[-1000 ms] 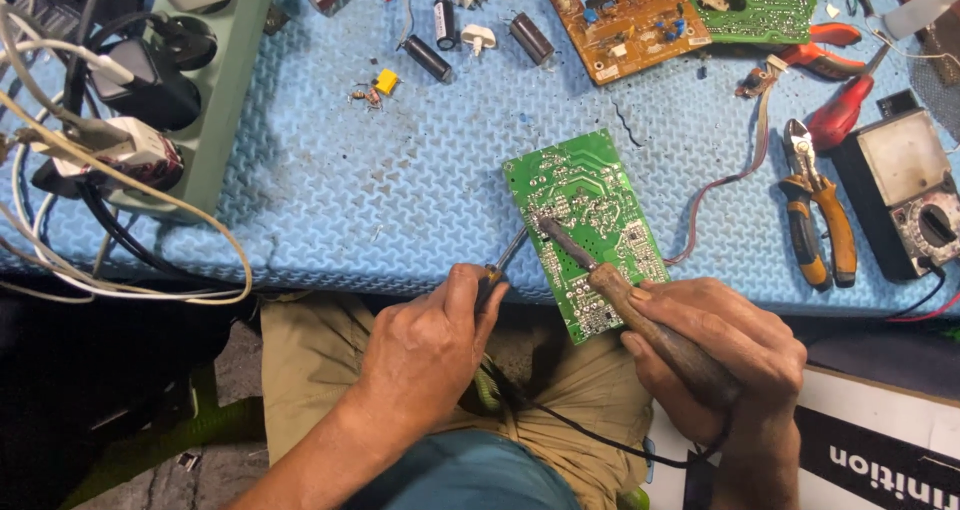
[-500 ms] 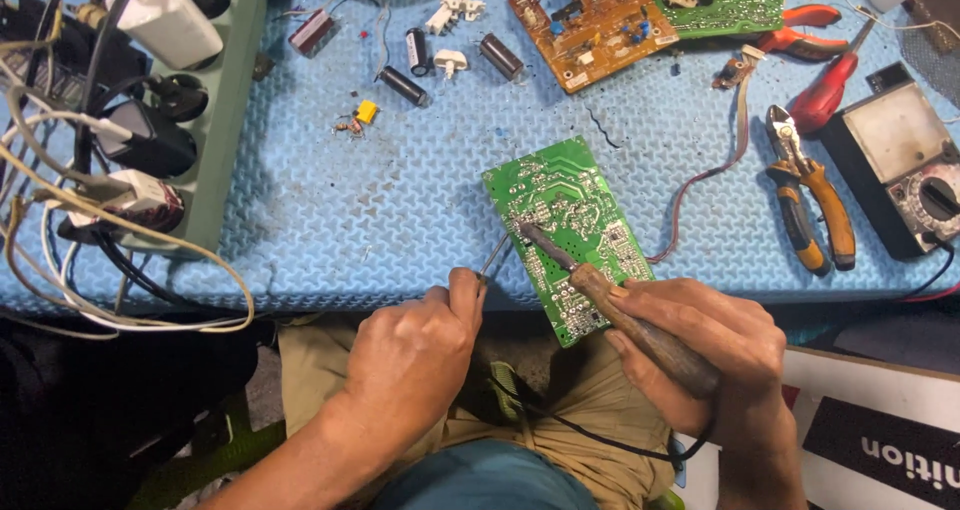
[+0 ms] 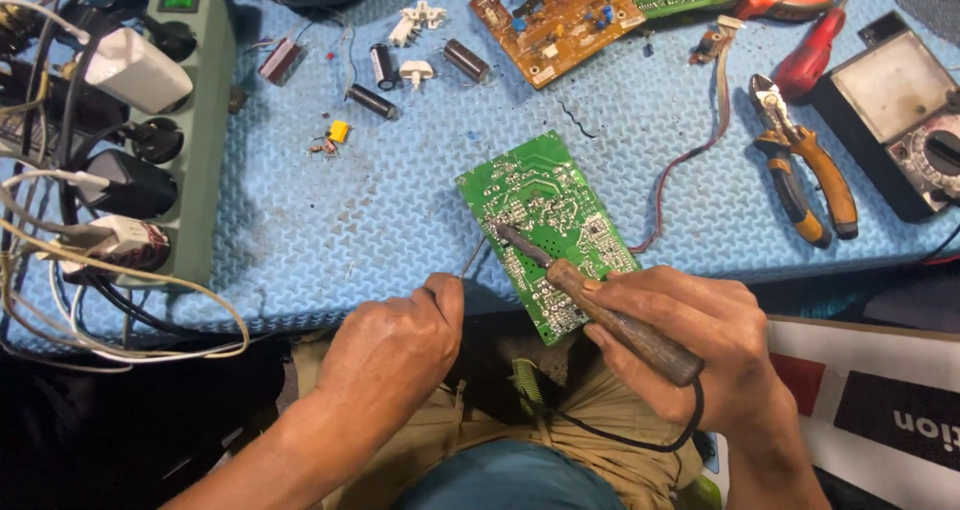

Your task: Desoldering and removing electronic components from circuit boards using a soldering iron and other hand tools.

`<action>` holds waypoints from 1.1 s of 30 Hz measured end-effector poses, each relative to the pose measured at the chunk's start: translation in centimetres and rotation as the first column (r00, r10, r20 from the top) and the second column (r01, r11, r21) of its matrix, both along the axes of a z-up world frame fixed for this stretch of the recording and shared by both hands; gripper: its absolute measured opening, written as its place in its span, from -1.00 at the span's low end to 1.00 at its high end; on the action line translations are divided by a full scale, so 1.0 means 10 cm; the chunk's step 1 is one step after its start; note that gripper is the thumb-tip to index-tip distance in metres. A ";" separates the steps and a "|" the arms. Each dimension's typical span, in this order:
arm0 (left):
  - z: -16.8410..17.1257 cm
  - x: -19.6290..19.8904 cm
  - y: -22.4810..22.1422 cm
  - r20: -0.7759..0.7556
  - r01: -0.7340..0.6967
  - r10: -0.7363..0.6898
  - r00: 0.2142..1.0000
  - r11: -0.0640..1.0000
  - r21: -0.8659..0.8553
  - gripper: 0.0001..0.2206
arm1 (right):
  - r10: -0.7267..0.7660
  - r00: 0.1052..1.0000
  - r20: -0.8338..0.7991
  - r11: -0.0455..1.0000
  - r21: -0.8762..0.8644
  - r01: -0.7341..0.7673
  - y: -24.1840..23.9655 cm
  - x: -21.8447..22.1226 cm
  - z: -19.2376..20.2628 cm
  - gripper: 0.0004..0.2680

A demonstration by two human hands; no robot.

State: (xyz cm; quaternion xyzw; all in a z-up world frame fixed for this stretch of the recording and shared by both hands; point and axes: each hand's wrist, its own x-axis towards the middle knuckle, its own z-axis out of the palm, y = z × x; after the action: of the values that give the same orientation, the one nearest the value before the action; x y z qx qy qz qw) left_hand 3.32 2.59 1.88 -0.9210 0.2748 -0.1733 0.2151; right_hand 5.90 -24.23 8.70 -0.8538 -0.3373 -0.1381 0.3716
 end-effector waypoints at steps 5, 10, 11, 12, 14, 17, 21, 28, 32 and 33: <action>0.01 0.04 0.08 -0.106 0.049 -0.042 0.994 0.997 0.068 -0.96 | 0.008 1.000 0.002 1.000 -0.005 -0.008 0.00 0.02 -0.01 -0.85; -0.06 0.11 0.13 -0.295 -0.009 -0.019 0.955 0.995 -0.096 -0.82 | 0.010 1.000 -0.010 1.000 0.021 -0.010 -0.02 0.04 -0.03 -0.85; -0.01 0.15 0.14 -0.299 -0.010 -0.018 0.954 0.996 -0.093 -0.82 | 0.010 1.000 -0.014 1.000 0.024 -0.010 -0.03 0.04 -0.05 -0.85; 0.05 0.18 0.14 -0.495 -0.083 0.022 0.868 0.991 -0.102 -0.81 | 0.006 1.000 -0.026 1.000 0.027 -0.005 -0.03 0.05 -0.06 -0.85; 0.15 0.25 0.14 -0.669 -0.158 0.057 0.741 0.983 -0.092 -0.79 | 0.001 0.999 -0.037 0.999 0.032 0.000 -0.03 0.06 -0.07 -0.85; 0.22 0.31 0.15 -0.783 -0.168 0.085 0.616 0.985 -0.025 -0.69 | 0.021 1.000 -0.016 0.998 0.055 -0.020 0.00 0.06 -0.07 -0.87; 0.23 0.22 0.12 -0.629 -0.121 0.025 0.777 0.987 -0.110 -0.90 | 0.024 0.999 -0.021 0.999 0.042 -0.023 0.00 0.04 -0.06 -0.87; 0.20 0.09 -0.03 -0.469 -0.359 0.188 0.863 0.882 -0.307 -0.86 | 0.001 1.000 -0.019 1.000 0.029 -0.001 0.02 0.00 -0.07 -0.83; 0.15 0.10 -0.03 -0.235 -0.244 0.189 0.953 0.942 -0.229 -0.81 | -0.003 1.000 -0.014 1.000 0.030 0.003 0.01 0.00 -0.07 -0.82; 0.13 0.14 -0.01 -0.168 -0.186 0.154 0.974 0.964 -0.190 -0.72 | -0.006 1.000 0.001 1.000 0.027 0.006 0.01 0.01 -0.07 -0.83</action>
State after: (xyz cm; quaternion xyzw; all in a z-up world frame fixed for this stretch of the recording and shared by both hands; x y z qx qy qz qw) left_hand 4.70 2.47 3.20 -0.9689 0.1908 -0.1110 0.1119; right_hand 5.99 -24.15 8.02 -0.8496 -0.3329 -0.1441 0.3828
